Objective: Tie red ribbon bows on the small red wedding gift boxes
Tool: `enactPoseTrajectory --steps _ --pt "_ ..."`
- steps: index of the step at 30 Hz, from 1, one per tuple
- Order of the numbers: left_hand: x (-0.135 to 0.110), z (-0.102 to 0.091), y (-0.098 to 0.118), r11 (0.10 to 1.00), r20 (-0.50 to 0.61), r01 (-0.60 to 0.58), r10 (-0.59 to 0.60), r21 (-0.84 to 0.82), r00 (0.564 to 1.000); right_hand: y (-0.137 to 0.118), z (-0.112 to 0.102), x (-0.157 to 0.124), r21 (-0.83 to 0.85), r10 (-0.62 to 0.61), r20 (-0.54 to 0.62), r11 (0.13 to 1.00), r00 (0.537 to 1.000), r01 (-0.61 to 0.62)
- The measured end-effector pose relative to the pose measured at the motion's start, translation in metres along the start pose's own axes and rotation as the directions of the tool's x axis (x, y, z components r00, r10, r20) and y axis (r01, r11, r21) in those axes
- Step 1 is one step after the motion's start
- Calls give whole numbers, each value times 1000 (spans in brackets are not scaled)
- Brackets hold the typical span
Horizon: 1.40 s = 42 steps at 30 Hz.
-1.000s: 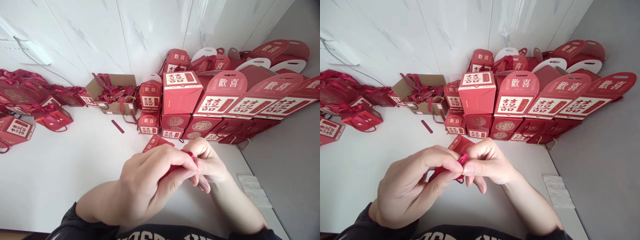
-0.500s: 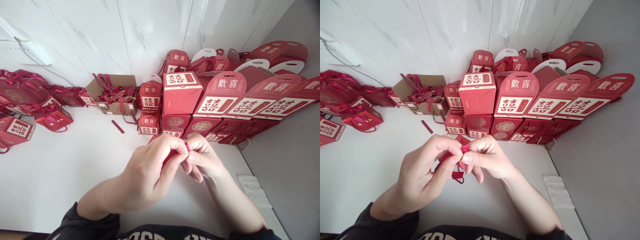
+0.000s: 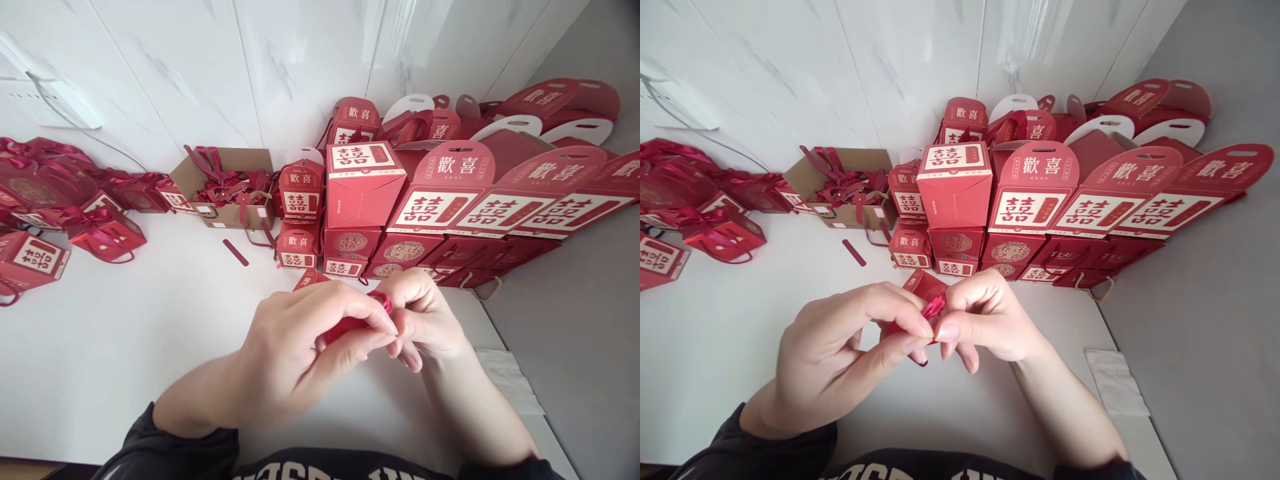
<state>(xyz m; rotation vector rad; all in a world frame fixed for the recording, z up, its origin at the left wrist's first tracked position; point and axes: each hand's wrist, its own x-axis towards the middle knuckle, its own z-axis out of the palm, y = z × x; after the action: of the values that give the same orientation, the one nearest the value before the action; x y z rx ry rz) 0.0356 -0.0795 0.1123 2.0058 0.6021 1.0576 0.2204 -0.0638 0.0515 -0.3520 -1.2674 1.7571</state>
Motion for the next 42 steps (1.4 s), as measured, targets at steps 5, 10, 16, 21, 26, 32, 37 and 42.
enactPoseTrajectory --steps 5,10,16,21,26,32,37,42 --pt "1 4 1 996 -42 -78 80 46 996 -3 0 -1 -78 -10 -5 997 1000 10" --pt "-2 3 -2 963 -34 -116 129 244 991 -11 1 -1 -158 -6 -19 987 1000 3" --pt "-2 0 -13 897 -20 -153 177 414 984 -15 -3 3 -257 23 -74 965 997 -42" --pt "2 1 -23 755 23 -206 245 622 969 -16 -5 4 -431 81 -110 894 991 -121" --pt "9 -9 -31 768 -167 -79 236 635 957 -17 0 3 -677 140 -56 723 989 -141" --pt "20 -21 -34 963 110 258 -265 73 958 -12 -1 8 -652 -281 -241 756 929 59" --pt "27 -26 -40 887 179 431 -402 -167 898 -3 -11 18 -263 72 -89 960 993 -93" --pt "32 -40 -53 782 232 623 -603 -21 764 -4 -18 17 -327 14 -158 943 987 -65"
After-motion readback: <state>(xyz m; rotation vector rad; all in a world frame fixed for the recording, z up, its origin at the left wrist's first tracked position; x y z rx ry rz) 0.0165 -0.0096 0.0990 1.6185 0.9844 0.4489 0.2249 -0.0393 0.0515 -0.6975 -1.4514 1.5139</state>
